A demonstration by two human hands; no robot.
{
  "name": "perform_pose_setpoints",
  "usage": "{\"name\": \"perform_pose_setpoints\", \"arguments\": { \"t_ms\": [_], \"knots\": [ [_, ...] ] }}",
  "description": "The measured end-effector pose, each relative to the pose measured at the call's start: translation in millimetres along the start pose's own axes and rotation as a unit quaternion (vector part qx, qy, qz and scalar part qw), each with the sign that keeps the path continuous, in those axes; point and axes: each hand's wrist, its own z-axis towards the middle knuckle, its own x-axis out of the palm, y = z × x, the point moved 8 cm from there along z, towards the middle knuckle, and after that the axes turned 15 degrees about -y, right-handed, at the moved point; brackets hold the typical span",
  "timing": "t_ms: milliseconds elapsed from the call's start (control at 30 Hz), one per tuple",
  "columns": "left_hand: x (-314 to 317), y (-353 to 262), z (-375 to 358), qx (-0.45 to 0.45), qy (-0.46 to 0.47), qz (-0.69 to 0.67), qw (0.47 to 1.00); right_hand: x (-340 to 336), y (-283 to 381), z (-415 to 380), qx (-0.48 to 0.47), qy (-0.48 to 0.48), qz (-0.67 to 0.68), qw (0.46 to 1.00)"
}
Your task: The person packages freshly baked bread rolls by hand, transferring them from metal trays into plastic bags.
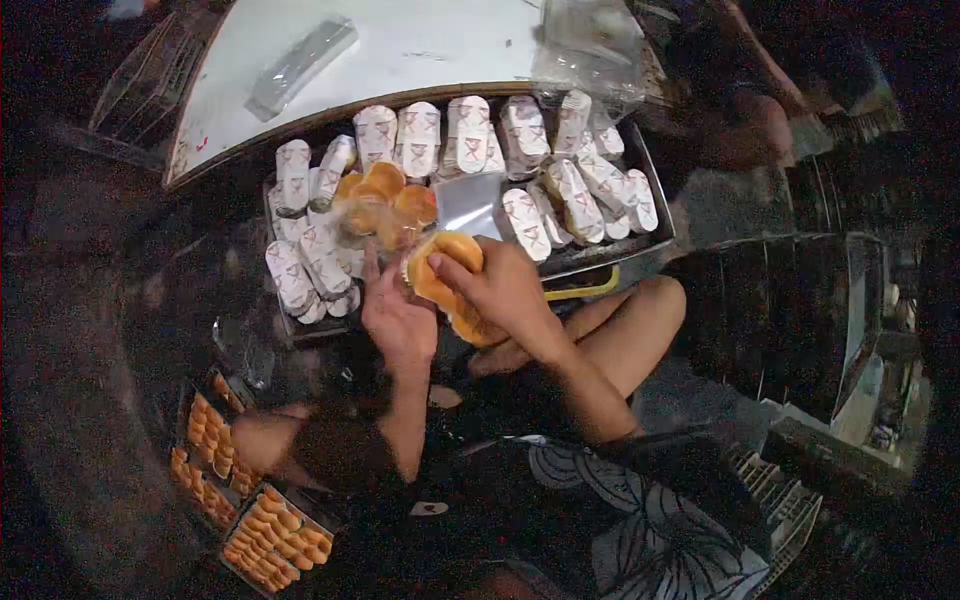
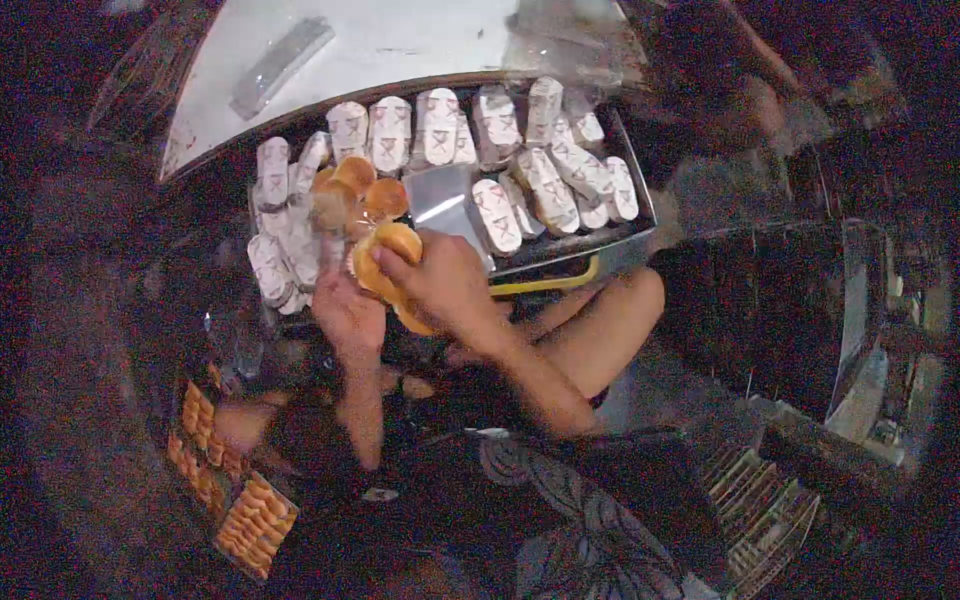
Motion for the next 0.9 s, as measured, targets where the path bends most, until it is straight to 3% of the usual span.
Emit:
{"name": "perform_pose_setpoints", "arguments": {
  "t_ms": [33, 133, 167, 200, 267, 333, 400, 433, 467, 533, 567, 633, 667, 733, 767, 800, 867, 900],
  "knots": [
    [-8.6, 3.4, 1.6, 0.01, 0.015, 0.01, 1.0, 9.6, -11.6, -4.2, 0.056, 0.033, 0.047, 0.997],
    [-6.8, 3.3, -1.6, 0.027, 0.024, 0.064, 0.997, 26.2, -20.8, -19.8, 0.072, 0.105, 0.074, 0.989],
    [-8.1, 6.9, -4.8, 0.028, 0.02, 0.109, 0.993, 19.0, -20.7, -12.6, 0.074, 0.054, 0.086, 0.992],
    [-9.8, 11.9, -4.3, 0.027, 0.018, 0.109, 0.993, 16.5, -24.7, -9.9, 0.143, 0.049, 0.117, 0.982],
    [-0.7, 11.6, -6.1, 0.133, 0.077, 0.181, 0.971, 15.0, -25.5, -2.6, 0.089, -0.029, 0.16, 0.983],
    [-7.2, 6.5, -4.4, 0.12, 0.056, 0.207, 0.969, 15.5, -21.4, -15.5, 0.061, -0.002, 0.11, 0.992],
    [-8.1, 22.0, -7.8, -0.1, 0.15, 0.06, 0.982, 19.7, -14.6, -16.2, 0.031, 0.027, 0.063, 0.997],
    [-14.7, 22.2, -3.6, 0.005, 0.068, 0.142, 0.987, 22.5, -18.5, -12.0, 0.074, 0.041, 0.059, 0.995],
    [-26.8, 41.0, -4.2, -0.066, 0.055, 0.095, 0.992, 25.2, -24.1, -11.4, 0.116, 0.054, 0.055, 0.99],
    [-35.9, 32.9, 3.3, -0.016, 0.079, 0.092, 0.992, 32.2, -39.0, -19.0, 0.143, 0.059, 0.088, 0.984],
    [-42.9, 24.1, 5.8, -0.018, 0.078, 0.094, 0.992, 42.5, -47.8, -34.3, 0.097, 0.1, 0.139, 0.98],
    [-40.1, 21.0, 5.1, -0.164, 0.115, -0.042, 0.979, 37.9, -27.3, -60.2, 0.016, 0.1, 0.269, 0.958],
    [-37.8, 26.1, 0.1, -0.162, 0.113, -0.043, 0.979, 41.9, -27.0, -57.0, 0.016, 0.103, 0.269, 0.958],
    [-54.7, 40.2, -13.9, -0.044, -0.069, 0.121, 0.989, 39.1, -44.3, -45.8, 0.081, 0.011, 0.177, 0.981],
    [-61.5, 44.9, -15.5, 0.001, -0.144, 0.168, 0.975, 37.1, -40.3, -36.1, 0.064, -0.024, 0.189, 0.98],
    [-66.2, 43.6, -13.8, -0.001, -0.144, 0.168, 0.975, 37.5, -45.3, -38.5, 0.065, -0.025, 0.187, 0.98],
    [-70.1, 37.4, -3.6, -0.059, -0.099, 0.106, 0.988, 46.2, -23.3, -49.2, -0.113, 0.035, 0.218, 0.969],
    [-51.4, 17.8, -7.3, 0.0, -0.046, 0.073, 0.996, 43.0, -13.6, -63.9, -0.169, 0.076, 0.173, 0.967]
  ]
}}
